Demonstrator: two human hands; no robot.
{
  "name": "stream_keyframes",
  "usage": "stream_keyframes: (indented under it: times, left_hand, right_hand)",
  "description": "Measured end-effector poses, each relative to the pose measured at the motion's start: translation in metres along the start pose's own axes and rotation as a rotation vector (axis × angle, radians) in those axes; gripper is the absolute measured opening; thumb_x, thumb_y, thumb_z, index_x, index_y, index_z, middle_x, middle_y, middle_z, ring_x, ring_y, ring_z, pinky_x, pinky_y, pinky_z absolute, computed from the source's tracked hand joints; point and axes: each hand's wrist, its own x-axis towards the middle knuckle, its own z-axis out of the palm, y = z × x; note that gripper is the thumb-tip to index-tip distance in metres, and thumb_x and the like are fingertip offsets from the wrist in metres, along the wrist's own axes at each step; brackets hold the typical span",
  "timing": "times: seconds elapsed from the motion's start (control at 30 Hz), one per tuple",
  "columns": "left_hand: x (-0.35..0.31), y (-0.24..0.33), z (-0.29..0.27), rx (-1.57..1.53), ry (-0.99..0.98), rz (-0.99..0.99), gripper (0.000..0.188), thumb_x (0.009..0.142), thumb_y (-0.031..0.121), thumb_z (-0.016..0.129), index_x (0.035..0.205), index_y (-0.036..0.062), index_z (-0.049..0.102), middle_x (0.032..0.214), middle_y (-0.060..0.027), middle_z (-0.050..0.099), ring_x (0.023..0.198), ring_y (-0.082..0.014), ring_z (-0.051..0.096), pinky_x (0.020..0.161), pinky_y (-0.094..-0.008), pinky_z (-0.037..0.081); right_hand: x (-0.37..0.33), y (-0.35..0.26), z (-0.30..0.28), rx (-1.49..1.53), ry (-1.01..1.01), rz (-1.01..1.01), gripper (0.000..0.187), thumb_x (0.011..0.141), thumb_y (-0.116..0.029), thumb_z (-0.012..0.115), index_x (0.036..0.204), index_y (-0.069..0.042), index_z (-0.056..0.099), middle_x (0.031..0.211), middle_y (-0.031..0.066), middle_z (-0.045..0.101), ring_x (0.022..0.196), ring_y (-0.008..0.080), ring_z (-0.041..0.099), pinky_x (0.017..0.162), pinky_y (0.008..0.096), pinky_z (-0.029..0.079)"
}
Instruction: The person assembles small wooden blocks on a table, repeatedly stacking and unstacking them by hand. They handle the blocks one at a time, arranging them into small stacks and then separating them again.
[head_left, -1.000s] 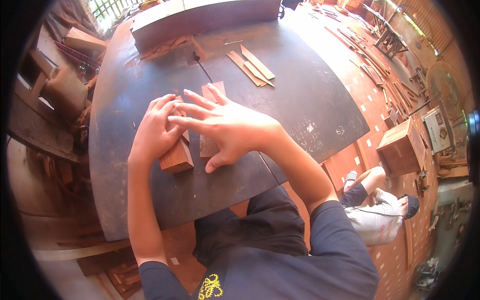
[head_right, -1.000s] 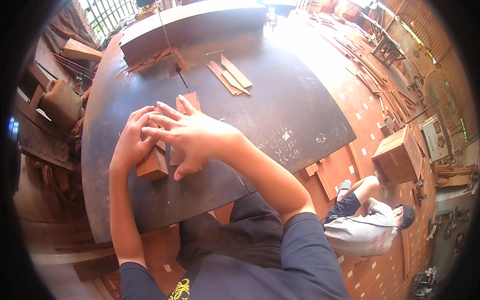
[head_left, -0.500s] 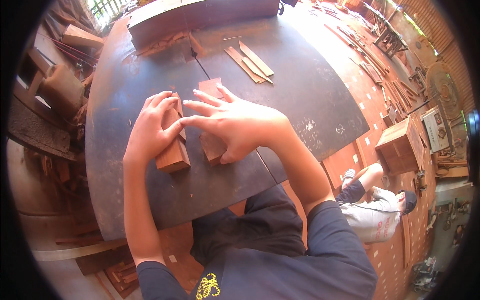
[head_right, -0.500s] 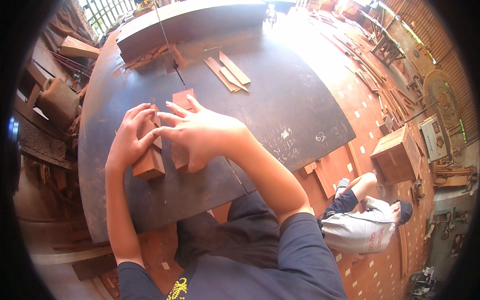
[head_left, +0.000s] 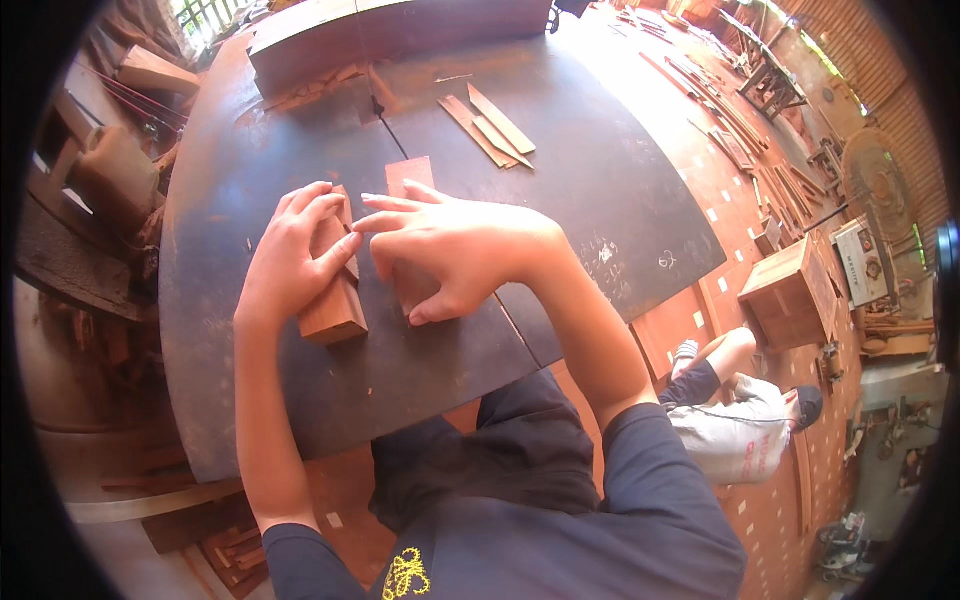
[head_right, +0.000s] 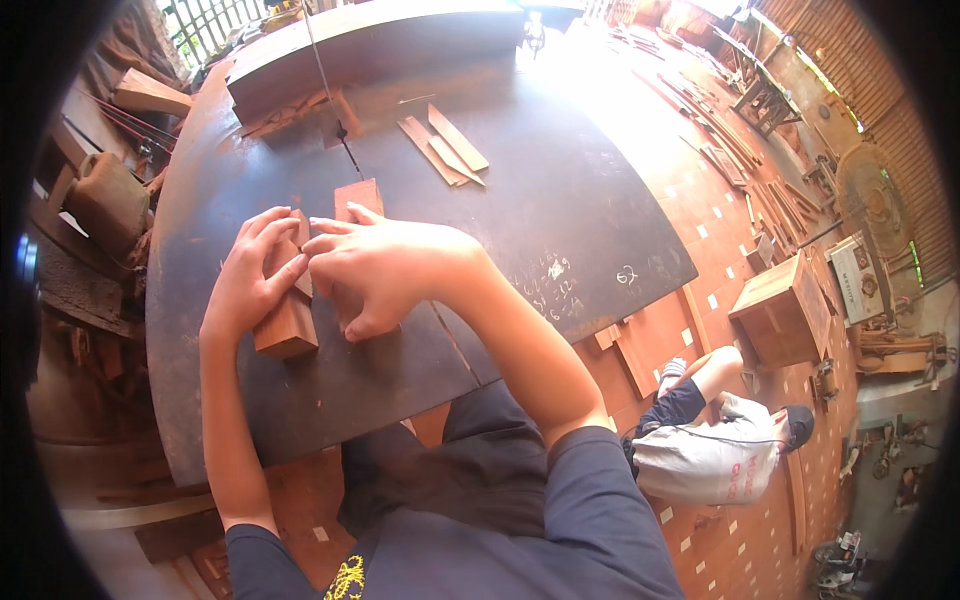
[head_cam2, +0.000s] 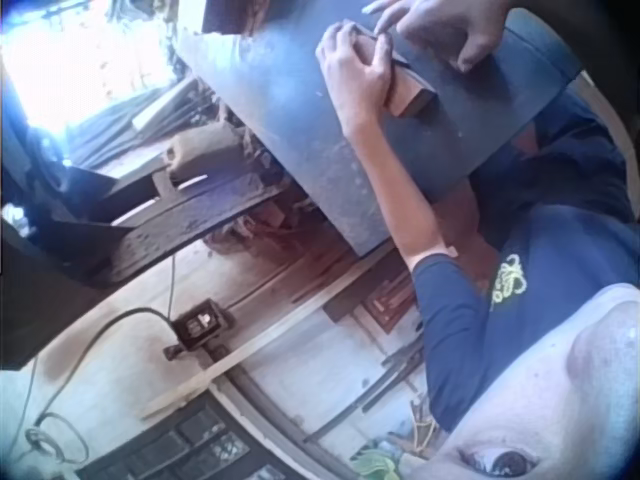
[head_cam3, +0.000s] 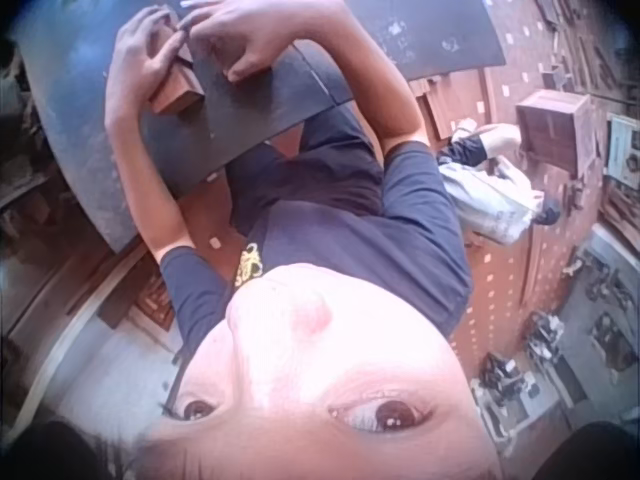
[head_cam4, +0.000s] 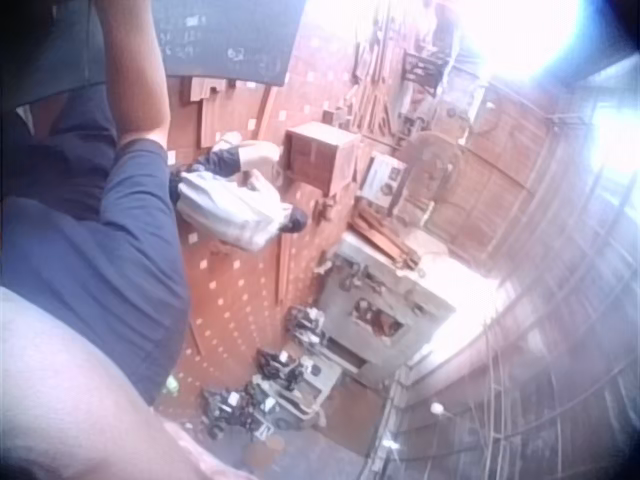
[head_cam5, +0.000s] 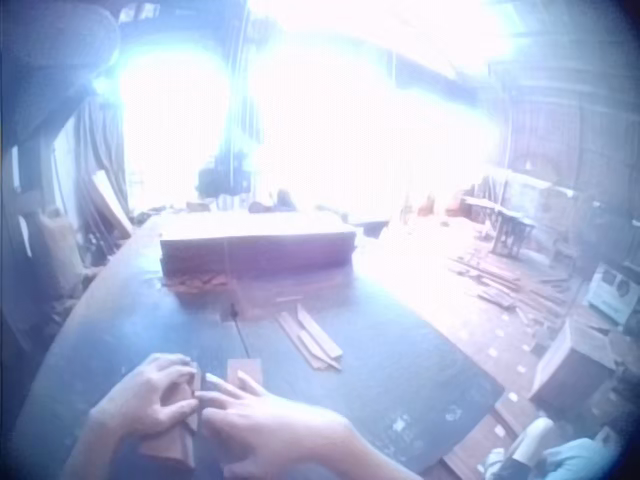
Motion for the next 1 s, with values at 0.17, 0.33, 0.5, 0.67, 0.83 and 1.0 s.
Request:
stream_keyframes:
  times: [0.17, 0.33, 0.5, 0.67, 0.83, 1.0]
  left_hand:
    - [-0.003, 0.0, -0.001, 0.013, 0.0, -0.001, 0.052, 0.089, 0.035, 0.068, 0.124, -0.0033, 0.062, 0.14, -0.0186, 0.054, 0.133, -0.0342, 0.047, 0.111, -0.0421, 0.04]
    - [-0.002, -0.001, 0.0, 0.017, -0.031, -0.008, 0.054, 0.09, 0.036, 0.066, 0.127, -0.0031, 0.06, 0.144, -0.0185, 0.05, 0.134, -0.0347, 0.046, 0.111, -0.0417, 0.039]
    - [-0.004, 0.003, -0.001, 0.027, -0.05, -0.026, 0.054, 0.093, 0.035, 0.062, 0.131, -0.002, 0.056, 0.145, -0.0185, 0.048, 0.136, -0.0348, 0.044, 0.114, -0.0419, 0.036]
    - [-0.006, 0.002, 0.002, 0.097, -0.058, -0.039, 0.058, 0.096, 0.041, 0.057, 0.137, -0.0008, 0.053, 0.148, -0.0192, 0.047, 0.14, -0.0347, 0.04, 0.116, -0.0422, 0.032]
    - [-0.006, 0.0, 0.005, 0.108, -0.05, -0.077, 0.067, 0.099, 0.051, 0.049, 0.142, -0.0008, 0.048, 0.148, -0.0216, 0.045, 0.142, -0.0347, 0.036, 0.118, -0.0424, 0.028]
    - [-0.006, -0.003, 0.007, 0.074, -0.024, -0.128, 0.068, 0.1, 0.05, 0.048, 0.142, -0.0036, 0.048, 0.147, -0.0234, 0.047, 0.141, -0.0357, 0.037, 0.117, -0.0418, 0.029]
  right_hand:
    - [0.0, -0.004, -0.009, 0.053, -0.032, 0.029, 0.039, 0.07, -0.028, 0.078, 0.099, -0.004, 0.065, 0.119, 0.0096, 0.058, 0.128, 0.0287, 0.045, 0.115, 0.0512, 0.029]
    - [0.004, -0.011, -0.009, -0.033, -0.134, 0.08, 0.045, 0.069, -0.024, 0.078, 0.106, -0.003, 0.065, 0.148, 0.0172, 0.045, 0.148, 0.0392, 0.025, 0.119, 0.0509, 0.025]
    - [0.005, -0.016, -0.008, -0.101, -0.196, 0.118, 0.046, 0.067, -0.024, 0.077, 0.105, -0.001, 0.066, 0.147, 0.0185, 0.045, 0.148, 0.0376, 0.025, 0.121, 0.0514, 0.022]
    - [-0.001, -0.019, -0.009, -0.184, -0.18, 0.129, 0.046, 0.067, -0.023, 0.076, 0.106, -0.002, 0.066, 0.147, 0.0162, 0.046, 0.148, 0.0389, 0.025, 0.121, 0.0543, 0.019]
    - [0.001, -0.001, -0.013, 0.037, 0.001, -0.003, 0.047, 0.074, -0.036, 0.079, 0.107, -0.005, 0.066, 0.141, 0.0142, 0.053, 0.146, 0.0397, 0.03, 0.119, 0.056, 0.02]
    - [0.011, 0.024, -0.008, 0.038, 0.336, 0.356, 0.054, 0.091, -0.047, 0.065, 0.12, -0.001, 0.06, 0.131, 0.0209, 0.059, 0.125, 0.0376, 0.053, 0.107, 0.0436, 0.04]
